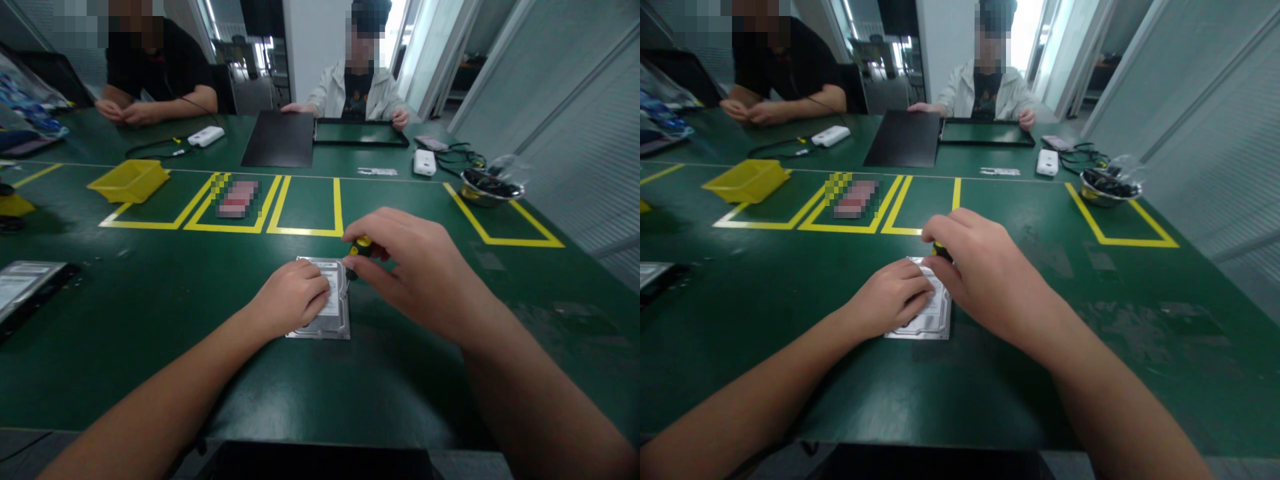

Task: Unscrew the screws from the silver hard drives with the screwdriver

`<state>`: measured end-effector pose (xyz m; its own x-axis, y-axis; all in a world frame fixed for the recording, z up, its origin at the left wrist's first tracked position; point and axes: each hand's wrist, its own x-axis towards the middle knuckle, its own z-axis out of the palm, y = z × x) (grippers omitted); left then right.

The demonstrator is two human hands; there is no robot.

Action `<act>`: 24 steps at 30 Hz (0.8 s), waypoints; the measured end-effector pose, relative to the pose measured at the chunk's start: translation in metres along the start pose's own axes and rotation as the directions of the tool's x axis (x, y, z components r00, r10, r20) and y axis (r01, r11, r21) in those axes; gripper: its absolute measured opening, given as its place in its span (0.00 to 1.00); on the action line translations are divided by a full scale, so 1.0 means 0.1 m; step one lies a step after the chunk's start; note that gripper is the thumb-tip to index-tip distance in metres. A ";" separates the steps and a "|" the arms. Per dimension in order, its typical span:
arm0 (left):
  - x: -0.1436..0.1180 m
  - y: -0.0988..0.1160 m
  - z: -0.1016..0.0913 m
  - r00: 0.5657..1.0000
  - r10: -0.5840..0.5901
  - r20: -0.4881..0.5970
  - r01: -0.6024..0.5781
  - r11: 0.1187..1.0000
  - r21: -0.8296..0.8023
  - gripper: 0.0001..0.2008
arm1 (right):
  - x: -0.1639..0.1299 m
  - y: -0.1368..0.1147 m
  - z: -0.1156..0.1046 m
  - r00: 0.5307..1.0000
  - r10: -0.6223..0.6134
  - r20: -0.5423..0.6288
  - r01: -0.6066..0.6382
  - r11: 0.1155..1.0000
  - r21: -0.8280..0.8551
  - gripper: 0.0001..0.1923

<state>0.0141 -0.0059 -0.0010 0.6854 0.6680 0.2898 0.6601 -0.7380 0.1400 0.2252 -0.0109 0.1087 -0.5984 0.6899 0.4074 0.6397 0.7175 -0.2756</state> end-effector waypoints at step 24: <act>-0.01 -0.02 0.01 1.000 -0.002 0.004 0.002 1.000 -0.002 0.12 | -0.03 0.06 -0.05 0.999 0.005 0.047 -0.003 0.999 -0.043 0.15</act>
<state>0.0123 -0.0055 -0.0022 0.6852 0.6700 0.2857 0.6610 -0.7367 0.1427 0.2330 -0.0096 0.1102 -0.6169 0.6973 0.3650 0.6616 0.7106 -0.2393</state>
